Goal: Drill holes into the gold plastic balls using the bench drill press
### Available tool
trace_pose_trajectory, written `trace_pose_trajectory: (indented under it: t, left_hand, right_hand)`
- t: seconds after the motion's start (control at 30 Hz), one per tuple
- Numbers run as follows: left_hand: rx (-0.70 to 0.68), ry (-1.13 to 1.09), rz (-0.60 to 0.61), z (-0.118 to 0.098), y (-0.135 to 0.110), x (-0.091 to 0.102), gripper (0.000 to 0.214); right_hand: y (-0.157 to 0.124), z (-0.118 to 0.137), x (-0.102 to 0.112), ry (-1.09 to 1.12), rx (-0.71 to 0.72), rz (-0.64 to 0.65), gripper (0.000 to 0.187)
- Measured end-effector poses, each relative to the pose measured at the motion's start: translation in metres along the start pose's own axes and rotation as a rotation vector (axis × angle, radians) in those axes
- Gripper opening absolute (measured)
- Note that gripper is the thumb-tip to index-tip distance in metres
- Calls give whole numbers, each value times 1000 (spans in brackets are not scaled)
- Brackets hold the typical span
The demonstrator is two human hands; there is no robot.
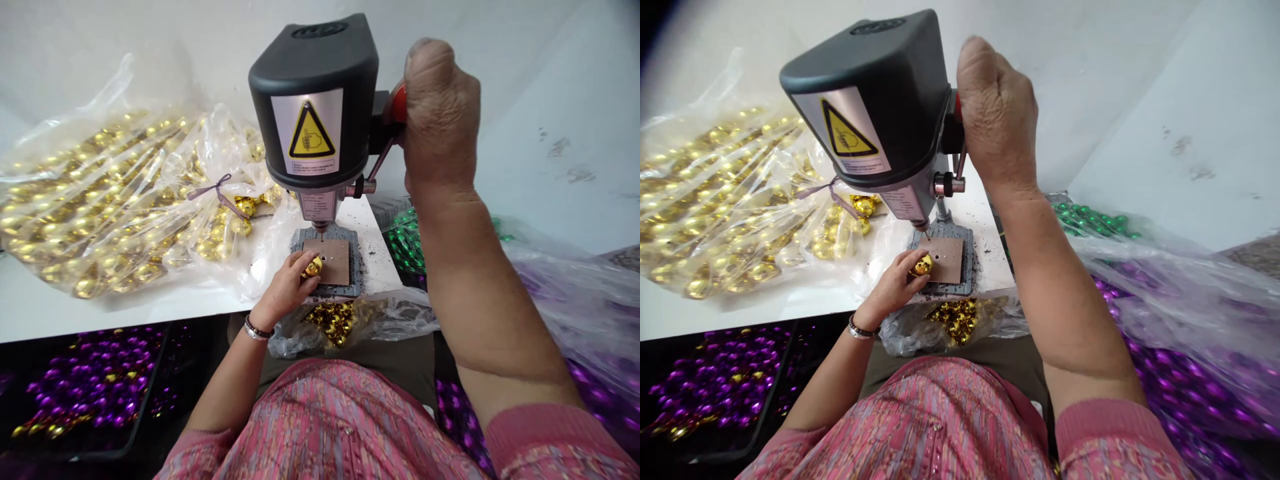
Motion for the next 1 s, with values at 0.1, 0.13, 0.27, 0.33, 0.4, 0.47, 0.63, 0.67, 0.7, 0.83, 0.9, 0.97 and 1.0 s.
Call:
trace_pose_trajectory:
  t: [0.1,0.13,0.27,0.33,0.4,0.47,0.63,0.67,0.7,0.83,0.9,0.97,1.0]
  left_hand:
    - [4,58,-18,2,2,0,58]
    - [26,67,-35,3,2,1,60]
    - [155,-64,-81,-1,6,10,55]
    - [248,-272,-91,-4,8,13,49]
    - [378,-524,-76,-5,11,12,47]
    - [504,-720,-27,-5,15,7,49]
    - [565,-750,10,-3,29,-3,50]
    - [554,-701,3,-3,31,-4,49]
    - [544,-642,-1,-2,33,-4,49]
    - [495,-399,0,-1,38,-5,47]
    - [456,-296,-20,-1,39,-5,48]
    - [411,-197,-51,-1,39,-4,50]
    - [387,-154,-63,-2,40,-4,51]
  right_hand:
    - [0,0,0,10,17,10,38]
    - [0,0,0,15,14,10,38]
    - [-1,0,1,33,7,10,38]
    - [-1,0,0,31,9,16,40]
    - [-1,-1,0,34,11,15,41]
    - [-1,-2,0,40,15,11,41]
    - [-1,0,0,44,5,13,37]
    - [-1,0,0,34,-10,13,36]
    - [-1,1,1,25,-24,12,36]
    - [-1,4,0,10,1,21,44]
    - [-1,3,0,15,34,27,51]
    - [-1,1,-1,31,62,30,58]
    - [-1,0,-1,44,78,32,61]
Point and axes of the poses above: each hand's wrist, its own y-axis towards the middle knuckle, its own x-axis out of the back of the hand, z = x × y, the point moved 4 cm from there along y, towards the middle knuckle, and after that the axes turned 2 degrees about x, right-handed, at the moved point
